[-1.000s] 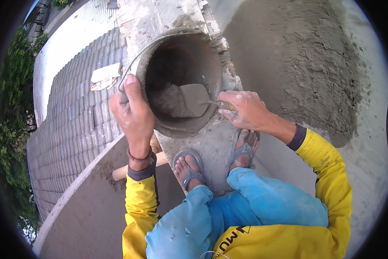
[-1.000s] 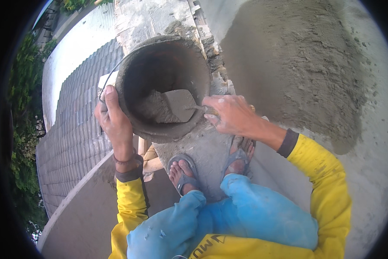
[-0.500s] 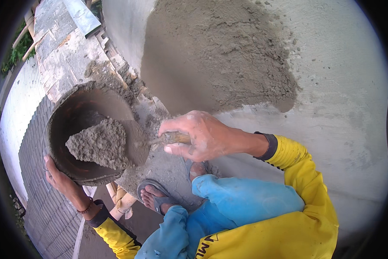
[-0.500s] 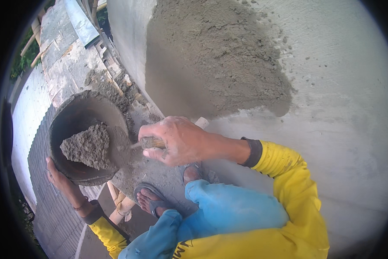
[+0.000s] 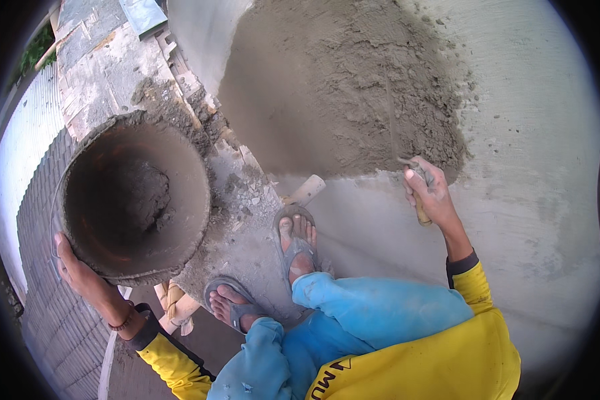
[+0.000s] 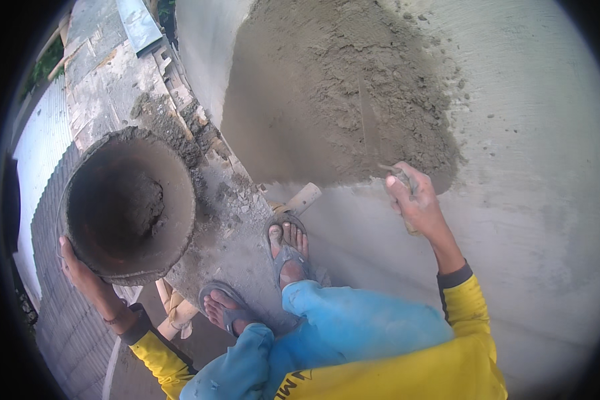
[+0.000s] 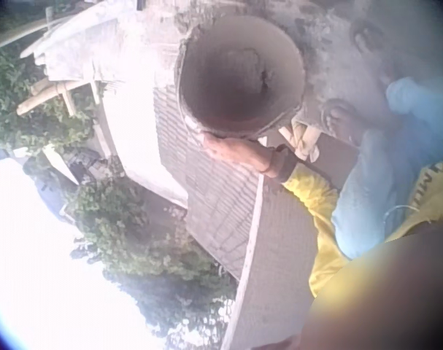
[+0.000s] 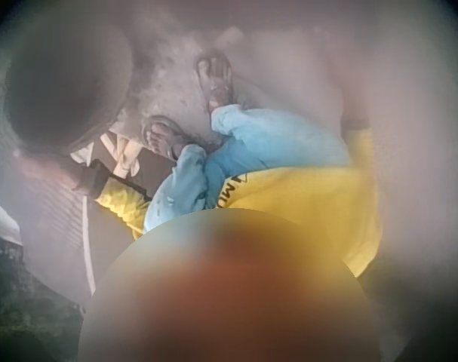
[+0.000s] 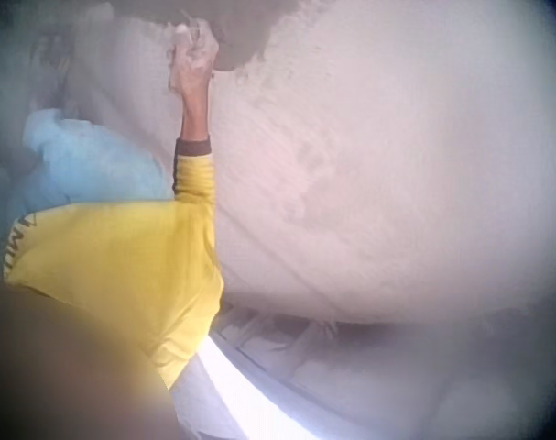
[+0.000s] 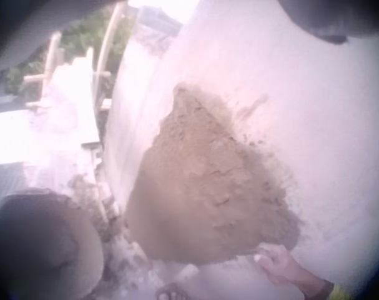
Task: The person scoops wet cement from a bucket with a trowel and applies it to a wall. They smooth the surface with a straightedge, then continue applying and leveling the cement in sections.
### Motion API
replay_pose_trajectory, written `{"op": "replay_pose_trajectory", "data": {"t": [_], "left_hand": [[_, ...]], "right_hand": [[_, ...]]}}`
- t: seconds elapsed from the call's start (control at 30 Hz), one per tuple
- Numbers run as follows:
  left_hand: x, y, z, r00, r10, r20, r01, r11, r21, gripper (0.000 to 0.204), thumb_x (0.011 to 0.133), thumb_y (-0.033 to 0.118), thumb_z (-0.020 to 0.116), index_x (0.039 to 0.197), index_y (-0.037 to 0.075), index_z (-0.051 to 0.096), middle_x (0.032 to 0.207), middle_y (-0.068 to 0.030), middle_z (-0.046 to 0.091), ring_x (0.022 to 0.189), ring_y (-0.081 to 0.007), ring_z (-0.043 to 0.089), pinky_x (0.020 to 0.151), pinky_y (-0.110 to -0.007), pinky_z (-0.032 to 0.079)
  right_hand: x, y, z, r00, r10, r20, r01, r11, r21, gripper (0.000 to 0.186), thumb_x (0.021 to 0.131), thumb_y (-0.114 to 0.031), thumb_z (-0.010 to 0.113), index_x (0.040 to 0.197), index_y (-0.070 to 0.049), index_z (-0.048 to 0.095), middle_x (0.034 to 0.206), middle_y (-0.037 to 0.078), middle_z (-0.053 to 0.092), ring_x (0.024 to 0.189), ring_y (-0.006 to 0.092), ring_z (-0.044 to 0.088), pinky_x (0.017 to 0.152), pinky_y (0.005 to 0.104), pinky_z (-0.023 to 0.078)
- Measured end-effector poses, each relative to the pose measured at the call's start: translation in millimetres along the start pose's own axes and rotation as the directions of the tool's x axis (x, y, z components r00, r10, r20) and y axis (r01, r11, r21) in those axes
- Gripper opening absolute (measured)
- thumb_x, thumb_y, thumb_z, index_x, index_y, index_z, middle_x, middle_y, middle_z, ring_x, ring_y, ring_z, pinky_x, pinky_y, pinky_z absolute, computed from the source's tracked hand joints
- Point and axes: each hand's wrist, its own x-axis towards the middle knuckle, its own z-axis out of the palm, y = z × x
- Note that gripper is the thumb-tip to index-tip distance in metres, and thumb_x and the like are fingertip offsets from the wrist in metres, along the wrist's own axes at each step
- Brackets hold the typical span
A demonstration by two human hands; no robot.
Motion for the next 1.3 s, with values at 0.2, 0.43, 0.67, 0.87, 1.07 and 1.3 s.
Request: {"op": "replay_pose_trajectory", "data": {"t": [0.2,0.43,0.67,0.87,1.07,1.3], "left_hand": [[6,3,5,0.986,0.137,-0.097,-0.118,0.977,0.178,0.059,0.098,0.046,0.059,0.123,-0.008,0.062,0.124,-0.0152,0.060,0.107,-0.0200,0.060,0.095,-0.034,0.046],[-3,4,2,0.999,0.007,-0.045,-0.004,0.998,0.066,0.059,0.097,0.050,0.060,0.117,-0.005,0.065,0.114,-0.0117,0.063,0.100,-0.0180,0.061,0.089,-0.032,0.048],[-4,-2,1,0.999,0.041,0.032,-0.042,0.999,0.027,0.052,0.101,0.044,0.057,0.116,-0.005,0.066,0.107,-0.0096,0.066,0.096,-0.0146,0.060,0.088,-0.030,0.047],[0,-4,-1,0.999,0.052,0.006,-0.053,0.998,0.037,0.052,0.100,0.042,0.058,0.118,-0.006,0.065,0.109,-0.0103,0.067,0.098,-0.0149,0.062,0.089,-0.030,0.047],[5,-11,-5,0.999,0.033,0.043,-0.032,0.999,-0.021,0.054,0.099,0.043,0.061,0.120,-0.007,0.064,0.114,-0.0124,0.066,0.101,-0.0163,0.063,0.091,-0.030,0.048],[1,-3,3,0.997,0.025,-0.075,-0.020,0.998,0.068,0.060,0.099,0.044,0.060,0.127,-0.009,0.059,0.123,-0.0155,0.063,0.107,-0.0189,0.062,0.094,-0.031,0.048]], "right_hand": [[136,72,108,0.932,0.303,0.196,-0.293,0.953,-0.077,0.057,0.096,-0.036,0.063,0.136,0.004,0.054,0.074,0.005,0.061,0.059,0.0132,0.058,0.054,0.0312,0.050],[133,102,84,0.991,0.041,-0.129,-0.075,0.960,-0.271,0.029,0.097,-0.032,0.063,0.090,-0.005,0.057,0.070,0.004,0.057,0.053,0.0153,0.053,0.051,0.0322,0.046],[57,74,45,0.964,0.031,-0.264,-0.070,0.988,-0.140,0.028,0.094,-0.028,0.066,0.096,0.000,0.064,0.069,0.008,0.060,0.061,0.0184,0.057,0.063,0.0348,0.047],[0,39,15,0.938,0.050,-0.342,-0.124,0.972,-0.199,0.025,0.095,-0.024,0.065,0.101,0.001,0.063,0.068,0.007,0.058,0.064,0.0159,0.056,0.063,0.0343,0.046],[-39,-6,3,0.870,-0.240,-0.431,-0.064,0.811,-0.581,0.029,0.096,-0.025,0.065,0.110,0.000,0.062,0.075,0.015,0.064,0.068,0.0267,0.061,0.067,0.0384,0.048],[-43,-81,30,0.913,-0.310,0.265,0.375,0.893,-0.249,0.025,0.095,-0.024,0.067,0.109,-0.003,0.062,0.086,0.007,0.066,0.076,0.0189,0.062,0.070,0.0322,0.049]]}}
